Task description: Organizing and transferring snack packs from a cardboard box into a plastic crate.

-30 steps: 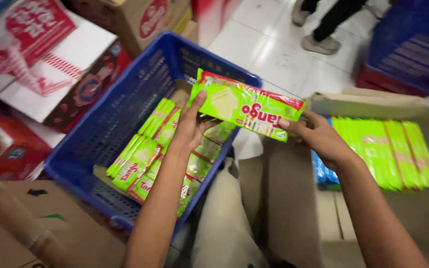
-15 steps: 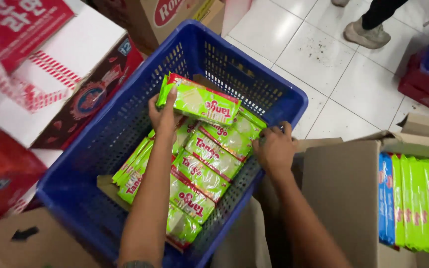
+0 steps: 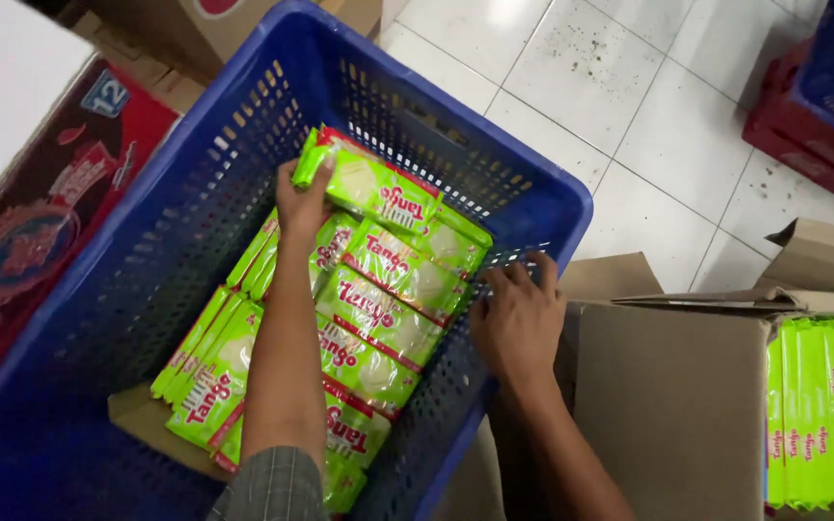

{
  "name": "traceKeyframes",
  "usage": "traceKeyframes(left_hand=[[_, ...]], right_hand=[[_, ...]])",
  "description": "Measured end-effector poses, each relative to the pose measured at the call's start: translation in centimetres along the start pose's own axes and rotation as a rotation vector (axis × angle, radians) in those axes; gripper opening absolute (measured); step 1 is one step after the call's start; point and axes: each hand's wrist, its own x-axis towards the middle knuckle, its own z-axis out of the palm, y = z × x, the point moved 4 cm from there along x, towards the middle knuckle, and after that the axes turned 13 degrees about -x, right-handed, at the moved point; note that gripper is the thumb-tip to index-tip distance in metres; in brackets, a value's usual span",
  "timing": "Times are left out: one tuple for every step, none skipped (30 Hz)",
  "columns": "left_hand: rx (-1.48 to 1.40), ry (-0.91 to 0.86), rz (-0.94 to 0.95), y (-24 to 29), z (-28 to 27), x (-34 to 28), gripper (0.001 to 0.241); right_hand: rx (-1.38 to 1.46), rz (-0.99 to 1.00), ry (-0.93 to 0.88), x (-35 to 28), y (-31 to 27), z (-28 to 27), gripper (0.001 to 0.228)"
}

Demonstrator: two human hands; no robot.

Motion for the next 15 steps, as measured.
traceKeyframes(left_hand=[[0.003, -0.008, -0.001, -0.5, -0.4, 0.8, 0.065], [0.108, -0.050, -0.014, -1.3, -0.8, 1.3, 0.068], [0.214, -0.093, -0.027, -2.1, -1.2, 1.9, 0.071], [0.215, -0.099, -0.033, -1.7, -1.0, 1.7, 0.071], [0.346, -0.144, -0.012, -1.2, -0.7, 1.5, 0.070], [0.474, -0.186, 0.010, -0.8, -0.5, 1.3, 0.070], [0.473, -0.188, 0.005, -2.9, -0.7, 2.6, 0.070], [0.588, -0.236, 0.094, -4.5, -0.7, 3.9, 0.063], [0.702, -0.284, 0.183, -6.2, -0.7, 5.2, 0.056], [0.702, -0.288, 0.183, -6.5, -0.7, 5.0, 0.056], [0.650, -0.270, 0.185, -6.7, -0.7, 4.8, 0.054], [0.600, -0.252, 0.183, -7.1, -0.8, 4.4, 0.052], [0.601, -0.256, 0.179, -5.8, -0.1, 3.3, 0.052], [0.659, -0.247, 0.138, -4.7, 0.3, 2.0, 0.065], [0.717, -0.238, 0.097, -3.5, 0.7, 0.8, 0.078]], right_hand=[[-0.001, 0.008, -0.001, 0.1, 0.0, 0.0, 0.022], [0.022, 0.009, 0.002, 0.1, 0.0, 0.0, 0.022], [0.045, 0.009, 0.004, 0.1, 0.0, 0.0, 0.023], [0.041, 0.015, -0.001, 0.1, 0.1, 0.0, 0.023], [0.062, 0.015, 0.022, 0.1, 0.1, -0.1, 0.022], [0.082, 0.010, 0.046, 0.2, 0.0, -0.3, 0.021], [0.078, 0.011, 0.041, 0.1, 0.0, -0.2, 0.021], [0.070, 0.005, 0.050, 0.1, 0.0, -0.2, 0.022], [0.062, -0.001, 0.059, 0.1, -0.1, -0.3, 0.023], [0.060, 0.002, 0.058, 0.2, -0.1, -0.2, 0.023], [0.085, -0.021, 0.101, 0.3, -0.1, -0.3, 0.022], [0.110, -0.043, 0.139, 0.2, -0.1, -0.5, 0.020], [0.108, -0.040, 0.135, 0.3, -0.1, -0.2, 0.020], [0.106, -0.030, 0.142, 0.3, -0.1, 0.0, 0.022], [0.104, -0.021, 0.149, 0.3, -0.1, 0.2, 0.024]])
